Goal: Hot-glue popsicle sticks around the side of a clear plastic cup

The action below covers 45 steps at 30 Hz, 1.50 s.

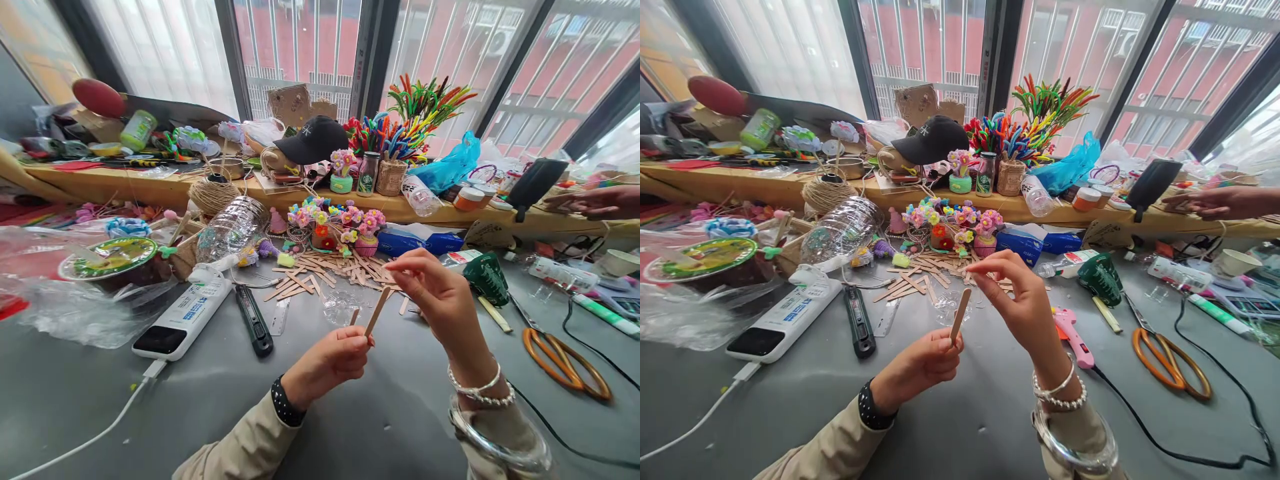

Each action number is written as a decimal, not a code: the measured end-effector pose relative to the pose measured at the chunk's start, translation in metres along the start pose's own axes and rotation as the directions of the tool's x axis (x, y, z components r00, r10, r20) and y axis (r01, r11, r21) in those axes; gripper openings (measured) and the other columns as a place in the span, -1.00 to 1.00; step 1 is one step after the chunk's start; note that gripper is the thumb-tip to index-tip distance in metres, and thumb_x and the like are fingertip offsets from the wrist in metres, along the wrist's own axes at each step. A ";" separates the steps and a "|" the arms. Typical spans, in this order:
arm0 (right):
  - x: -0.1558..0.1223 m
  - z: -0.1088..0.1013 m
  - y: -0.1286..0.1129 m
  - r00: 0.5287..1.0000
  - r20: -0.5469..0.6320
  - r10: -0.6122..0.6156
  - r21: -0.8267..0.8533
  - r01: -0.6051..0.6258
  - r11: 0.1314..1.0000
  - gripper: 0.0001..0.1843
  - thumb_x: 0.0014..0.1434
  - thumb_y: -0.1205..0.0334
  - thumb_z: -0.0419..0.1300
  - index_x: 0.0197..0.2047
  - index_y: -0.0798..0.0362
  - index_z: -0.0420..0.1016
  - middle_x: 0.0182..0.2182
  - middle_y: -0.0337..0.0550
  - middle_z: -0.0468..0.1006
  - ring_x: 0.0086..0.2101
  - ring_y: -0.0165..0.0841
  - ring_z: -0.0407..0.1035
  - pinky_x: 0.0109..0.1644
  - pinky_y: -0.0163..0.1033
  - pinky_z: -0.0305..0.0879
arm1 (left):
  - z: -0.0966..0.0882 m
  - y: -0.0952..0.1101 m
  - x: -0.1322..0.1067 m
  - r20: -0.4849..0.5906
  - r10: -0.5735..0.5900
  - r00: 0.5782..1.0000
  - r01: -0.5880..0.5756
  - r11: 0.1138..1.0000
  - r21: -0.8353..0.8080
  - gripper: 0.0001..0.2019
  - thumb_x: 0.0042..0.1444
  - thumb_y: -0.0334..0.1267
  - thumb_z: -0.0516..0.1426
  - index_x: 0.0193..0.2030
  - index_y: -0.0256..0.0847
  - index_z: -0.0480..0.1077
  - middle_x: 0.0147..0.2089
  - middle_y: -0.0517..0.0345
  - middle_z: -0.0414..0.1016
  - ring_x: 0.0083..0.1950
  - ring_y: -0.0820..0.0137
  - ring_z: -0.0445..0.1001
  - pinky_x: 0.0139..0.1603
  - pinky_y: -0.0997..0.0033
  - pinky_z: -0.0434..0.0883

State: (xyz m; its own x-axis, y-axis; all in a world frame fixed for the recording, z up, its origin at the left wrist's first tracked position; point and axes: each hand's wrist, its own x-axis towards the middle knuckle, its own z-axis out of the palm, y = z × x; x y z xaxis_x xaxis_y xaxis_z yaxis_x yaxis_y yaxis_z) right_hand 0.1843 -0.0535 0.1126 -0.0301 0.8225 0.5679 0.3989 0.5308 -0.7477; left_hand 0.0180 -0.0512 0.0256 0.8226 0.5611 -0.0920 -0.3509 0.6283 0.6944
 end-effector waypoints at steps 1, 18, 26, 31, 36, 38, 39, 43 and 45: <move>0.000 -0.001 0.000 0.999 -0.024 0.026 -0.012 -0.026 1.000 -0.86 0.07 0.21 0.08 -0.32 -0.04 0.44 -0.37 -0.24 0.35 -0.35 -0.43 0.23 -0.24 -0.27 0.18 | 0.000 0.000 0.000 0.000 0.002 1.000 -0.002 1.000 -0.005 -0.79 -0.07 -0.21 0.18 -0.42 -0.30 0.28 -0.63 0.41 -0.13 -0.65 0.65 -0.21 -0.60 0.54 -0.21; -0.002 -0.014 0.004 0.990 -0.055 0.132 -0.203 -0.140 0.969 -0.80 0.05 0.09 0.10 -0.40 0.03 0.42 -0.53 -0.26 0.36 -0.53 -0.48 0.19 -0.47 -0.35 0.15 | -0.003 -0.002 0.003 -0.124 0.093 0.988 -0.083 0.993 0.083 -0.77 -0.10 -0.16 0.19 -0.40 -0.26 0.28 -0.67 0.42 -0.13 -0.66 0.65 -0.20 -0.59 0.52 -0.20; -0.004 -0.013 -0.001 0.999 -0.053 -0.004 -0.179 -0.006 0.984 -0.87 0.03 0.32 0.03 -0.50 0.04 0.35 -0.46 -0.24 0.36 -0.44 -0.46 0.23 -0.41 -0.34 0.17 | -0.006 -0.004 0.004 -0.104 0.094 0.990 -0.089 0.995 0.052 -0.77 -0.08 -0.17 0.18 -0.40 -0.27 0.27 -0.65 0.42 -0.12 -0.66 0.67 -0.20 -0.59 0.53 -0.19; -0.004 -0.014 0.002 0.997 -0.042 0.063 -0.044 -0.065 0.997 -0.87 0.05 0.23 0.06 -0.41 0.03 0.42 -0.39 -0.22 0.40 -0.40 -0.44 0.28 -0.40 -0.34 0.22 | -0.008 -0.003 0.004 -0.109 0.089 0.990 -0.084 0.995 0.050 -0.78 -0.07 -0.16 0.18 -0.41 -0.27 0.27 -0.64 0.41 -0.13 -0.65 0.66 -0.18 -0.59 0.54 -0.17; -0.003 -0.011 0.003 0.994 -0.056 0.098 -0.020 -0.099 0.995 -0.84 0.04 0.15 0.13 -0.35 0.00 0.48 -0.38 -0.21 0.44 -0.40 -0.46 0.29 -0.43 -0.37 0.23 | -0.007 -0.002 0.005 -0.108 0.083 0.991 -0.077 0.995 0.059 -0.77 -0.08 -0.16 0.18 -0.41 -0.27 0.27 -0.65 0.41 -0.14 -0.65 0.65 -0.19 -0.60 0.54 -0.16; -0.003 -0.009 0.004 0.995 -0.034 0.096 -0.022 -0.097 0.995 -0.83 0.04 0.13 0.13 -0.33 0.00 0.48 -0.38 -0.21 0.43 -0.44 -0.48 0.27 -0.45 -0.37 0.21 | -0.007 -0.002 0.005 -0.107 0.080 0.991 -0.075 0.996 0.055 -0.77 -0.08 -0.16 0.18 -0.41 -0.27 0.27 -0.65 0.41 -0.14 -0.65 0.65 -0.20 -0.60 0.54 -0.17; -0.003 -0.008 0.005 0.995 -0.019 0.099 -0.024 -0.100 0.995 -0.82 0.03 0.12 0.14 -0.32 -0.01 0.49 -0.38 -0.22 0.42 -0.47 -0.50 0.24 -0.47 -0.37 0.19 | -0.007 -0.002 0.005 -0.105 0.078 0.991 -0.072 0.996 0.054 -0.77 -0.08 -0.16 0.18 -0.41 -0.27 0.27 -0.65 0.42 -0.14 -0.65 0.65 -0.20 -0.60 0.54 -0.17; -0.002 -0.002 0.009 0.994 0.027 0.110 -0.019 -0.109 0.994 -0.80 -0.02 0.10 0.19 -0.32 -0.02 0.49 -0.39 -0.23 0.38 -0.51 -0.53 0.17 -0.48 -0.36 0.16 | -0.007 -0.003 0.005 -0.081 0.069 0.994 -0.065 0.997 0.051 -0.77 -0.08 -0.16 0.18 -0.41 -0.28 0.28 -0.66 0.42 -0.12 -0.65 0.65 -0.20 -0.60 0.53 -0.18; -0.001 0.001 0.010 0.994 0.050 0.098 -0.009 -0.098 0.995 -0.82 -0.03 0.10 0.20 -0.37 0.00 0.49 -0.40 -0.22 0.38 -0.46 -0.49 0.21 -0.43 -0.35 0.18 | -0.007 -0.004 0.006 -0.069 0.060 0.996 -0.056 0.997 0.056 -0.77 -0.09 -0.17 0.19 -0.42 -0.29 0.28 -0.66 0.41 -0.11 -0.65 0.65 -0.19 -0.59 0.53 -0.19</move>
State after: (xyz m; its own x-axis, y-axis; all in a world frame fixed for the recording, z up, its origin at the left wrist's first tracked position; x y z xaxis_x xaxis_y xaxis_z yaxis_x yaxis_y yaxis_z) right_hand 0.1878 -0.0490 0.1043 -0.0369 0.8799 0.4738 0.4084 0.4460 -0.7965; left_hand 0.0207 -0.0466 0.0171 0.7671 0.6338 -0.0992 -0.3709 0.5644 0.7374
